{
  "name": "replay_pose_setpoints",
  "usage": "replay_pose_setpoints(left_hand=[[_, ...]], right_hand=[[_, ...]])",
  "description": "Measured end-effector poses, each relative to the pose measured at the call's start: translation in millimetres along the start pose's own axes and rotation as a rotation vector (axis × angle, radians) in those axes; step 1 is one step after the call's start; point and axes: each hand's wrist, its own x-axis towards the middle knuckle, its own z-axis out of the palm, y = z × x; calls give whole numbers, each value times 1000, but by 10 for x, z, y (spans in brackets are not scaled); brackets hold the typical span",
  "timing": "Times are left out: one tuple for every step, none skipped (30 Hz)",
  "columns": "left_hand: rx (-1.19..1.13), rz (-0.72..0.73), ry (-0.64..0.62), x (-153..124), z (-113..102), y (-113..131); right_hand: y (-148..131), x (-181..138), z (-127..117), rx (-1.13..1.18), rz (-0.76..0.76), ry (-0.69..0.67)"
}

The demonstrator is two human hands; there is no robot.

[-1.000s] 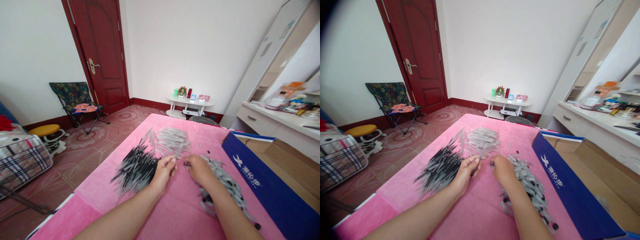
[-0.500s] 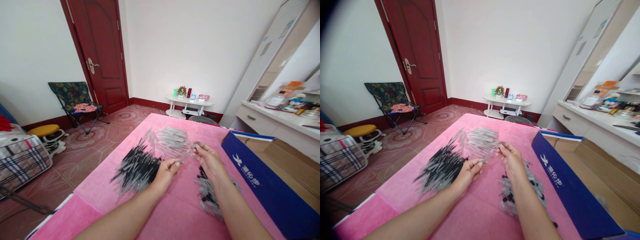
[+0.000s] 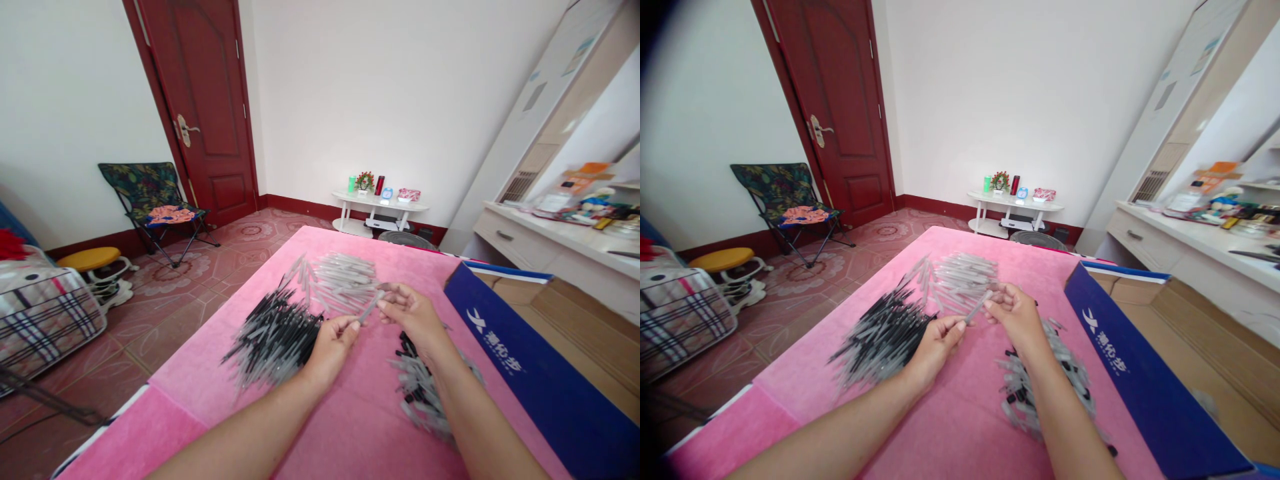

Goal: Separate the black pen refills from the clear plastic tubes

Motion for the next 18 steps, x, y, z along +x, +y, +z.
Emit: replay_pose_setpoints(left_hand=[[9,8,5,1,1,-3],[20,17,9,0,2,-7],[32,25,8,-1,3,-12],[44,33,2,-4,4,-19],[54,41,-7,-8,5,-26],[62,48,-18,-13,6,-33],[68,55,-28,-19,8,-40],[71,62,-36,-25,10,-45],[73,68,-42,-32,11,-49],[73,73,-44,-39,12,-51],[74,78,-44,-47,13,-52],[75,84,-41,-54,15,-52],[77,91,-37,-61,17,-51],[80,98,-31,-68,20,-51],[83,106,-24,-75,23,-52],[84,116,-15,-82,28,-54],[80,125,-7,-88,33,-58],[74,132,1,-94,38,-64]], right_hand=[[-10,-5,10,-15,-9,-12],[-17,-9,19,-28,-17,-18],[-21,-11,26,-39,-26,-14],[-20,-10,29,-47,-36,-3],[-15,-8,29,-51,-48,12],[-7,-6,26,-52,-60,28],[2,-3,23,-49,-72,42],[12,0,19,-43,-82,55],[20,0,18,-34,-92,63],[27,0,19,-25,-100,67],[31,-3,24,-16,-108,68],[33,-6,32,-8,-114,70],[35,-9,43,1,-114,71],[37,-12,56,10,-107,76],[42,-15,70,19,-96,84],[49,-16,83,29,-82,93],[60,-17,95,38,-70,103],[73,-17,106,45,-63,109]])
